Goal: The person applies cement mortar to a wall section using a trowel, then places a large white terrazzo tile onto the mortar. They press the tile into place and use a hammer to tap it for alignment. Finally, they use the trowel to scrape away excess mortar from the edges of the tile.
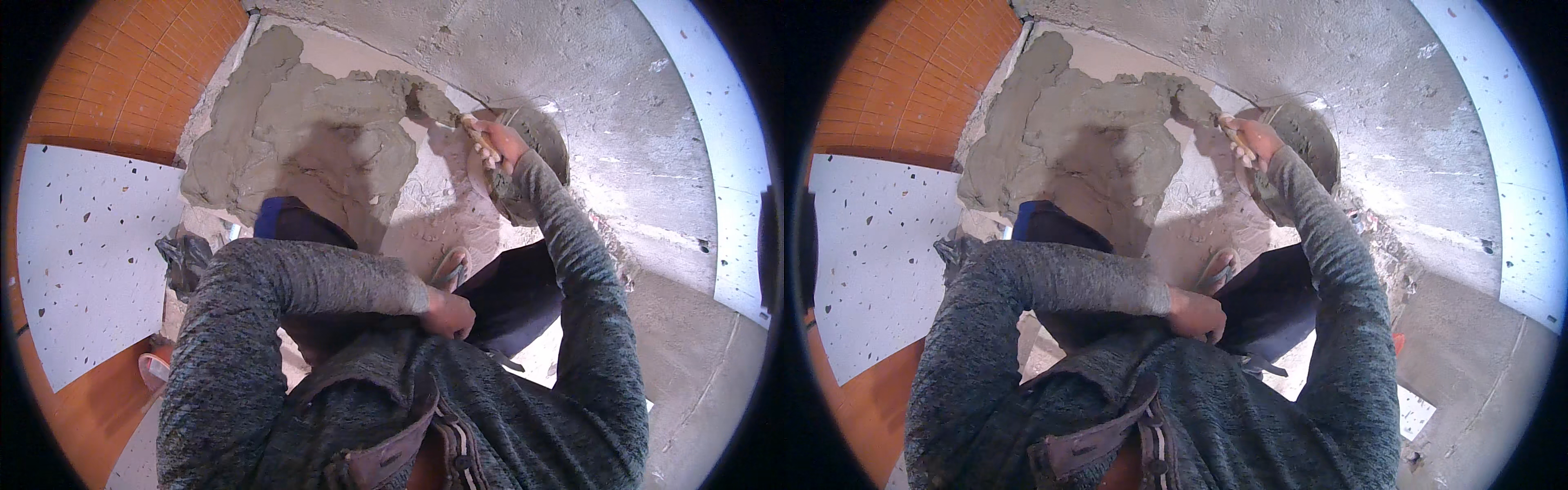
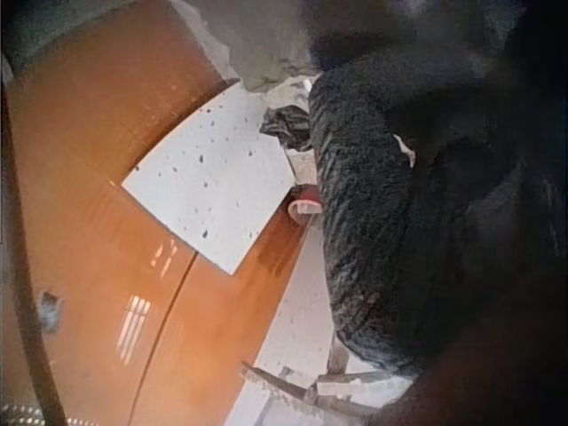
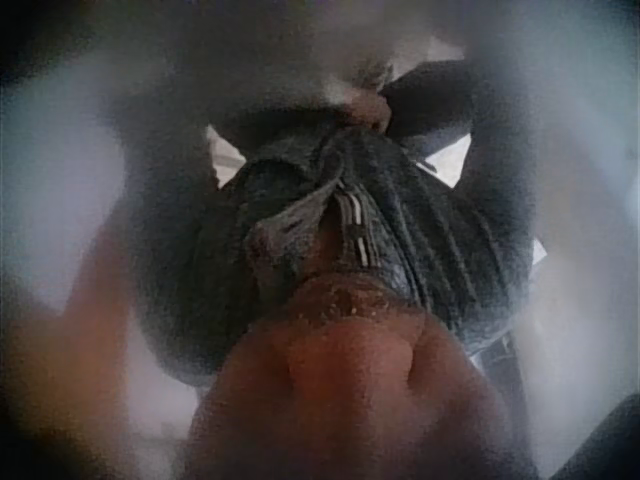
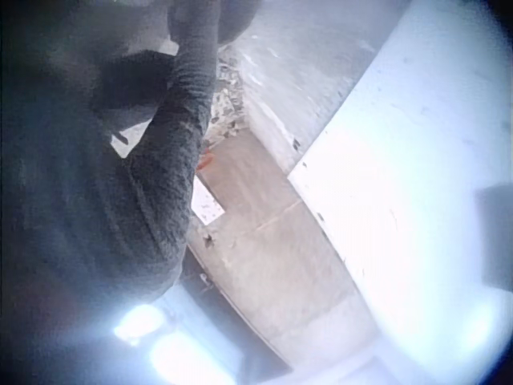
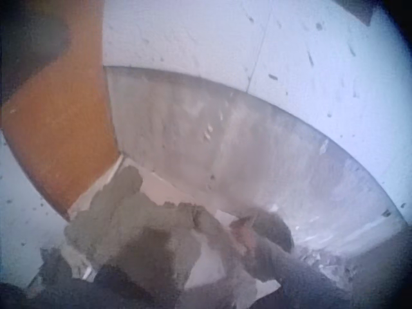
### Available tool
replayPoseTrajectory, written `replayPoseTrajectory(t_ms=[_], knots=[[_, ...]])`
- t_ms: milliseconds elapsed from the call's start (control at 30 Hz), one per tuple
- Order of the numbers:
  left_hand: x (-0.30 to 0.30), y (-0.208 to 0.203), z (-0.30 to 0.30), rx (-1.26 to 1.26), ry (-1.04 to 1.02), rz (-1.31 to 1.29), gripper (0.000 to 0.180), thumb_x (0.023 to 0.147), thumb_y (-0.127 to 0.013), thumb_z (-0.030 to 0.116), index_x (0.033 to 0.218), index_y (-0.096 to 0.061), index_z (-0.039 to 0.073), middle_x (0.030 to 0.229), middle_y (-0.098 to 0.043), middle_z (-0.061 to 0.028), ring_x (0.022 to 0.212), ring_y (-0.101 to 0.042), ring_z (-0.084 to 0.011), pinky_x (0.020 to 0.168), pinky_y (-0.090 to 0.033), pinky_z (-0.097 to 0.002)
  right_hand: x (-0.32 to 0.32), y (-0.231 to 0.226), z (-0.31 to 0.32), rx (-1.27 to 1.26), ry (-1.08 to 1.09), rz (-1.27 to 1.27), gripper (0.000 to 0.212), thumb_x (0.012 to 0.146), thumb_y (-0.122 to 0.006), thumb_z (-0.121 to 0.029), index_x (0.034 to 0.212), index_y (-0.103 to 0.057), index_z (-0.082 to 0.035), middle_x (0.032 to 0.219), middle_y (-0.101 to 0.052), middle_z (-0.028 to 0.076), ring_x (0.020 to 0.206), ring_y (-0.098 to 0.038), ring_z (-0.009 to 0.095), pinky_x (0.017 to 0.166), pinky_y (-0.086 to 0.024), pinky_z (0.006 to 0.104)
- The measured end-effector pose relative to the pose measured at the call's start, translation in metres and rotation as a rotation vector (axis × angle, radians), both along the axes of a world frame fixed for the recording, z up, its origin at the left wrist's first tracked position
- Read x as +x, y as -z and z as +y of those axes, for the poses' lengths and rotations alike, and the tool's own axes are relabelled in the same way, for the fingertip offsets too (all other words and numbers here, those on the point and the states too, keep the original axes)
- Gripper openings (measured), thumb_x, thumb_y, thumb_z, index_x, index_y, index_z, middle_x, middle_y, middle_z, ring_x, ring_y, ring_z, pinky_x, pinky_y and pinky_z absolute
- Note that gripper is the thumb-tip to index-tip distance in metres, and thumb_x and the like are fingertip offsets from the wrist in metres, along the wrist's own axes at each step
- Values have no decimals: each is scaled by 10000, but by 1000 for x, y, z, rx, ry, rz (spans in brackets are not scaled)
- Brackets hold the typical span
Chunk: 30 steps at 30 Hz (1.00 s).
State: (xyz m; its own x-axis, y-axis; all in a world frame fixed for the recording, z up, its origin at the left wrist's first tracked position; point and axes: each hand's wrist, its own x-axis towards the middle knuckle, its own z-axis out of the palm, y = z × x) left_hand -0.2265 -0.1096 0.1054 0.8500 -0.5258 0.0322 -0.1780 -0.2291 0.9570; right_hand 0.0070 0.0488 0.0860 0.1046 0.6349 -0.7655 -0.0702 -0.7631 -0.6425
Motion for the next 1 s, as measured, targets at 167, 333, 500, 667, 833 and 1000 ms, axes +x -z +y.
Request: replayPoseTrajectory(t_ms=[167,333,500,667,833,1000], knots=[[5,13,-11,-24,140,-91,119,685,-591,97,740,-653,11,750,-647,-199,795,-645,-376,698,-461,-479,5,-6,-11,-9,160,74,191,938,-550,-297,952,-534,-108,624,-539,14,420,-497,110,332,-385,239],[2,6,-8,53,196,-154,149,636,-598,96,742,-650,5,738,-633,-221,777,-633,-393,678,-441,-495,5,-11,-28,-37,130,13,165,947,-526,-288,954,-512,-124,638,-528,-2,422,-492,98,329,-389,236],[15,47,-34,51,171,-285,187,623,-620,106,773,-672,9,767,-653,-209,763,-638,-388,678,-461,-496,-5,-14,-22,-92,154,57,163,949,-523,-296,1006,-526,-143,643,-528,-4,424,-491,86,313,-362,207],[2,-1,-11,265,131,-230,206,662,-646,129,820,-694,6,839,-687,-191,826,-674,-369,708,-528,-470,-10,-5,-16,-94,195,-35,182,940,-533,-318,1026,-536,-158,647,-531,1,424,-474,83,322,-363,211],[-11,5,-15,372,-142,-193,178,696,-654,155,805,-705,24,850,-697,-192,834,-692,-363,710,-553,-453,-27,-5,1,-63,186,-78,185,931,-542,-326,1004,-543,-156,644,-537,4,416,-477,86,320,-372,216],[-15,10,-16,481,-150,-242,160,722,-638,147,802,-712,30,826,-701,-177,806,-703,-327,696,-557,-452,-10,26,6,-57,223,120,194,933,-534,-338,988,-546,-152,663,-554,13,421,-483,84,316,-388,214]])
